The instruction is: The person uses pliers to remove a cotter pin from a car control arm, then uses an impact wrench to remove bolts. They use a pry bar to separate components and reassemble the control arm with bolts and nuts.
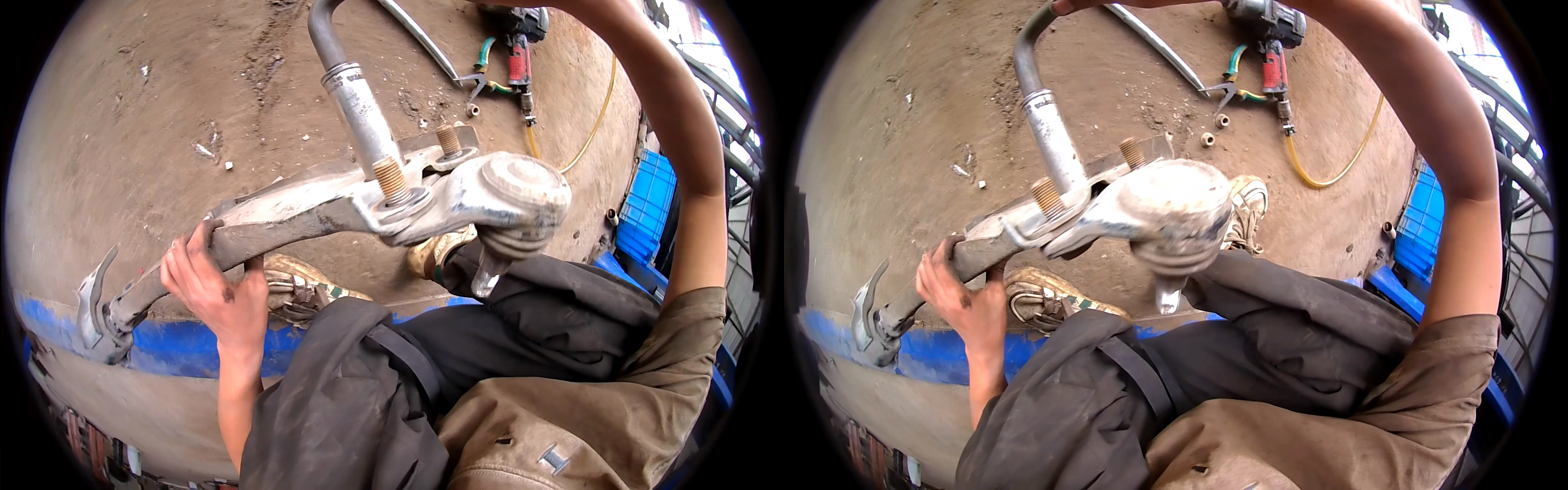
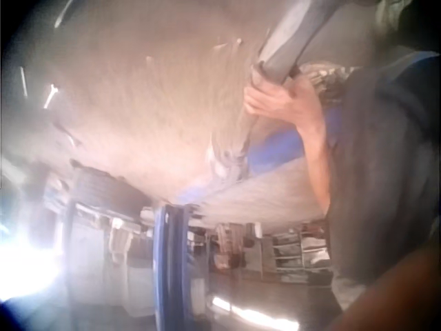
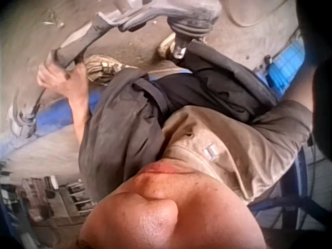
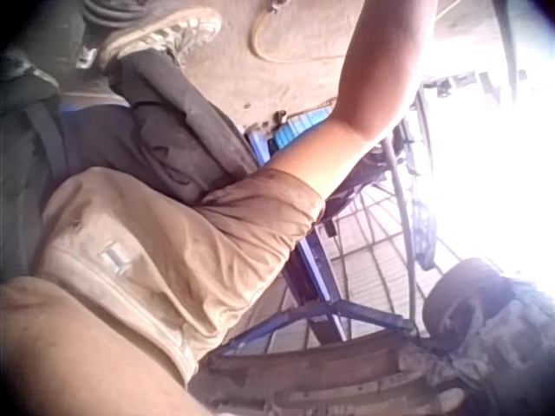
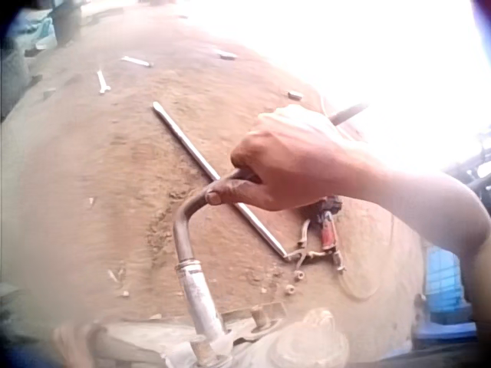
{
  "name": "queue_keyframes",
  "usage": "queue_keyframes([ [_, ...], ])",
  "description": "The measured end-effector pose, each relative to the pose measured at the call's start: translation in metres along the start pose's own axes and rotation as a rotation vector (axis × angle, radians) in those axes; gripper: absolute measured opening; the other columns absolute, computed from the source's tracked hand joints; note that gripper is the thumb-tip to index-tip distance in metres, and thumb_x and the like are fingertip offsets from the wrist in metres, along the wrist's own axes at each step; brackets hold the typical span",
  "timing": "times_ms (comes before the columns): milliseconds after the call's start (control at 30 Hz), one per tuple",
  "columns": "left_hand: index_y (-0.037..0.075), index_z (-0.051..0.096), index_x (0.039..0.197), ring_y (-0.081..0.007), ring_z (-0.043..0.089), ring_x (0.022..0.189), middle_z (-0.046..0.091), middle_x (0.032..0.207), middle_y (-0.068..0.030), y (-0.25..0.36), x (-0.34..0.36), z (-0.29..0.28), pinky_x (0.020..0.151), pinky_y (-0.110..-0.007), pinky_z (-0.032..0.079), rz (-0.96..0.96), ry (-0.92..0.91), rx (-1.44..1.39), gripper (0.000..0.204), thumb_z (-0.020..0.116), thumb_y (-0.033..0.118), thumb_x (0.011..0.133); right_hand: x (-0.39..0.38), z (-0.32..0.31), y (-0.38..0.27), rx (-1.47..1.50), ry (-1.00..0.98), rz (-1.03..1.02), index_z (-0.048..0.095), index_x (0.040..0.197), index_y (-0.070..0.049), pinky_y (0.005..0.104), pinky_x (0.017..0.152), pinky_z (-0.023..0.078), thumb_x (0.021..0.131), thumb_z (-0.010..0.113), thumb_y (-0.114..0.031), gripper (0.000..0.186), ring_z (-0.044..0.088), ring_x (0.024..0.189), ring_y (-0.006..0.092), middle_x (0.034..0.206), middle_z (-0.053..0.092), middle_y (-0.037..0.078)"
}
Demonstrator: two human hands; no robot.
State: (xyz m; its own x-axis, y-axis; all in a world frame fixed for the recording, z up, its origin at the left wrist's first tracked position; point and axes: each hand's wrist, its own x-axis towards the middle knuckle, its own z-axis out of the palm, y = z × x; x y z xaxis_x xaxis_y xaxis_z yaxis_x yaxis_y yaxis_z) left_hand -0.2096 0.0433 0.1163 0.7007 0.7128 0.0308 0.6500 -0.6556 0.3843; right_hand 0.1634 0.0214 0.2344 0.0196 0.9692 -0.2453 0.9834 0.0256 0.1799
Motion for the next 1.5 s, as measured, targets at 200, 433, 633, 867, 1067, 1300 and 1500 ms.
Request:
queue_keyframes([
  [200, 0.004, 0.060, 0.113, -0.0343, 0.051, 0.106, 0.060, 0.108, -0.0106, -0.015, -0.001, -0.002, 0.103, -0.048, 0.033, -0.003, 0.038, -0.107, 0.059, 0.081, 0.009, 0.058, 0.028, -0.037, -0.017, -0.154, -0.040, -0.005, 0.063, 0.058, -0.007, 0.0371, 0.040, 0.030, 0.090, 0.062, -0.063, 0.065, 0.039, 0.038, 0.0188, 0.043, 0.044, 0.002],
  [433, 0.008, 0.061, 0.113, -0.0333, 0.053, 0.108, 0.060, 0.105, -0.0088, -0.010, -0.018, 0.010, 0.103, -0.046, 0.034, -0.086, 0.174, -0.068, 0.061, 0.087, 0.013, 0.058, 0.042, -0.046, -0.021, -0.124, 0.231, -0.212, 0.063, 0.056, -0.009, 0.0357, 0.043, 0.032, 0.087, 0.067, -0.059, 0.060, 0.040, 0.039, 0.0170, 0.044, 0.044, 0.002],
  [633, 0.008, 0.060, 0.112, -0.0326, 0.054, 0.105, 0.058, 0.103, -0.0086, 0.001, -0.028, 0.015, 0.103, -0.046, 0.032, -0.180, 0.195, -0.072, 0.058, 0.085, 0.013, 0.060, 0.052, -0.062, -0.030, -0.130, 0.090, -0.214, 0.061, 0.055, -0.009, 0.0342, 0.044, 0.033, 0.088, 0.068, -0.057, 0.058, 0.041, 0.040, 0.0160, 0.044, 0.044, 0.002],
  [867, 0.005, 0.062, 0.107, -0.0329, 0.052, 0.103, 0.056, 0.103, -0.0120, 0.000, -0.015, 0.013, 0.095, -0.045, 0.034, -0.228, 0.203, -0.060, 0.052, 0.083, 0.017, 0.062, 0.046, -0.086, -0.026, -0.036, 0.000, -0.152, 0.064, 0.066, -0.007, 0.0394, 0.050, 0.040, 0.090, 0.064, -0.058, 0.056, 0.051, 0.051, 0.0243, 0.056, 0.053, 0.009],
  [1067, 0.005, 0.062, 0.110, -0.0319, 0.057, 0.104, 0.059, 0.105, -0.0128, -0.010, 0.042, 0.023, 0.090, -0.042, 0.039, -0.241, 0.367, 0.088, 0.048, 0.084, 0.032, 0.076, 0.061, -0.099, -0.019, 0.144, -0.094, -0.086, 0.066, 0.076, -0.006, 0.0439, 0.056, 0.045, 0.091, 0.061, -0.058, 0.055, 0.060, 0.060, 0.0313, 0.065, 0.061, 0.014],
  [1300, 0.009, 0.067, 0.101, -0.0264, 0.060, 0.102, 0.065, 0.106, -0.0046, -0.020, 0.059, 0.015, 0.093, -0.042, 0.039, -0.274, 0.330, -0.002, 0.028, 0.073, 0.033, 0.089, 0.117, 0.009, 0.010, 0.194, -0.031, -0.090, 0.065, 0.075, -0.006, 0.0490, 0.061, 0.051, 0.091, 0.063, -0.053, 0.049, 0.065, 0.068, 0.0403, 0.071, 0.067, 0.017],
  [1500, 0.009, 0.066, 0.102, -0.0269, 0.060, 0.107, 0.065, 0.109, -0.0048, -0.049, 0.066, 0.029, 0.094, -0.043, 0.037, -0.282, 0.349, 0.014, 0.027, 0.067, 0.035, 0.094, 0.122, 0.015, 0.018, 0.254, -0.038, -0.205, 0.063, 0.078, -0.008, 0.0497, 0.060, 0.051, 0.089, 0.066, -0.048, 0.042, 0.065, 0.067, 0.0401, 0.071, 0.067, 0.017],
])
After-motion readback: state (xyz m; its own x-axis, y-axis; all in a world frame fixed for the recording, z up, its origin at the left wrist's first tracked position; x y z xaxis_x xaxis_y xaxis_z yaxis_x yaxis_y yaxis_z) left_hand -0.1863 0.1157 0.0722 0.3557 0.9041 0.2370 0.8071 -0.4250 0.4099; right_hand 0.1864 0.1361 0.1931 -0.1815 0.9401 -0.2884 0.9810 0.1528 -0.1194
